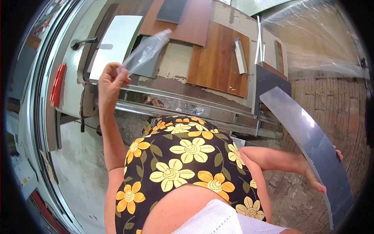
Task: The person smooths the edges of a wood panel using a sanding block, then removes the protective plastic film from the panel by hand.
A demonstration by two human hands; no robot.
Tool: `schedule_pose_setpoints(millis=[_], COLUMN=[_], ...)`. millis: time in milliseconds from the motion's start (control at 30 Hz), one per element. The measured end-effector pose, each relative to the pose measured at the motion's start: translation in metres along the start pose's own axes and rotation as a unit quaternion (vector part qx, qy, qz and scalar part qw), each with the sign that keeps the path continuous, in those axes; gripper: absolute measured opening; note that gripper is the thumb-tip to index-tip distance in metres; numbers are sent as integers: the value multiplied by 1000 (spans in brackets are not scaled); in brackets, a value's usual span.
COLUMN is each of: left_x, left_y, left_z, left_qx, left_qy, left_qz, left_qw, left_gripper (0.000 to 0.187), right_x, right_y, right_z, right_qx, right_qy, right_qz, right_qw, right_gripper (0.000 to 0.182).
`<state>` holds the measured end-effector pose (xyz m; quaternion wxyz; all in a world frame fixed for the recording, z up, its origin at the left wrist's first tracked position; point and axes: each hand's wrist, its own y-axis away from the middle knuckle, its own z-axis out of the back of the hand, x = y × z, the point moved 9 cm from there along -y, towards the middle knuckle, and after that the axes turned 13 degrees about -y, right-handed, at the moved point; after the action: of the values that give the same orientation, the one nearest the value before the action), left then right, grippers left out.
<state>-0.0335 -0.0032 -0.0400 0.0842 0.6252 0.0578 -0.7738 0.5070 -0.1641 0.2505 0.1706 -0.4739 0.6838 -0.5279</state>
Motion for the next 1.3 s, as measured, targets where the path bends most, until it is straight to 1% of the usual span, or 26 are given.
schedule_pose_setpoints(millis=[67,133,167,233,300,333,400,433,467,567,633,700,767,833,867,900,967,1033,1100,1133,1167,1233,1267,1300], left_x=[-5,-3,-4,-4,-6,-7,-2,-2,-3,-13,-6,-5,-8,-11,-13,-15,-22,-21,-13,-7,-1,12,8,13], left_y=[-2,-3,-4,-4,-5,-5,-3,-2,-2,-2,-3,-5,-7,-10,-11,-12,-13,-14,-14,-14,-13,-11,-8,-9], left_z=[-29,-55,-65,-80,-86,-87,-82,-79,-76,-70,-71,-72,-76,-82,-86,-90,-99,-111,-123,-129,-135,-147,-150,-150], left_qx=[23,50,54,68,57,51,25,13,5,-50,-50,-59,-73,-88,-95,-94,-91,-50,-15,2,26,75,52,51], left_qy=[1,12,-10,-25,-81,-109,-164,-192,-217,-309,-319,-325,-326,-355,-369,-367,-363,-383,-386,-389,-412,-458,-504,-501], left_qz=[-2,-13,-20,0,-35,-53,-38,-32,-20,-70,-63,-60,-60,-100,-119,-139,-180,-174,-167,-163,-161,-158,-189,-185], left_qw=[1000,999,998,997,994,991,985,981,976,947,944,942,941,925,917,915,910,906,907,907,896,872,841,844], left_gripper=[19,21,21,14,10,8,10,12,18,19,20,23,29,37,41,44,49,52,53,56,56,57,50,48], right_x=[11,15,15,21,23,24,26,27,27,20,17,13,4,-4,-8,-11,-14,-18,-21,-21,-22,-25,-26,-28], right_y=[-3,-6,-6,-6,-3,-1,2,2,3,8,14,16,19,24,26,27,31,33,35,37,39,38,38,40], right_z=[5,33,44,53,57,59,58,56,57,55,41,33,31,30,28,27,23,18,15,13,14,14,14,13], right_qx=[13,-52,-85,-136,-161,-161,-152,-144,-144,-158,-164,-151,-121,-135,-138,-142,-146,-153,-163,-169,-174,-146,-131,-136], right_qy=[-24,-108,-151,-221,-258,-259,-242,-225,-231,-273,-260,-255,-278,-348,-358,-368,-338,-380,-377,-353,-328,-337,-342,-361], right_qz=[1,-13,-20,4,14,14,8,2,-5,-25,-31,-58,-109,-117,-123,-129,-147,-155,-159,-159,-160,-169,-175,-180], right_qw=[1000,993,985,966,952,952,958,964,962,949,951,953,947,920,915,910,918,899,898,906,915,914,914,905], right_gripper=[76,71,69,57,55,60,65,66,66,66,67,69,73,78,79,80,81,81,82,82,82,84,85,87])
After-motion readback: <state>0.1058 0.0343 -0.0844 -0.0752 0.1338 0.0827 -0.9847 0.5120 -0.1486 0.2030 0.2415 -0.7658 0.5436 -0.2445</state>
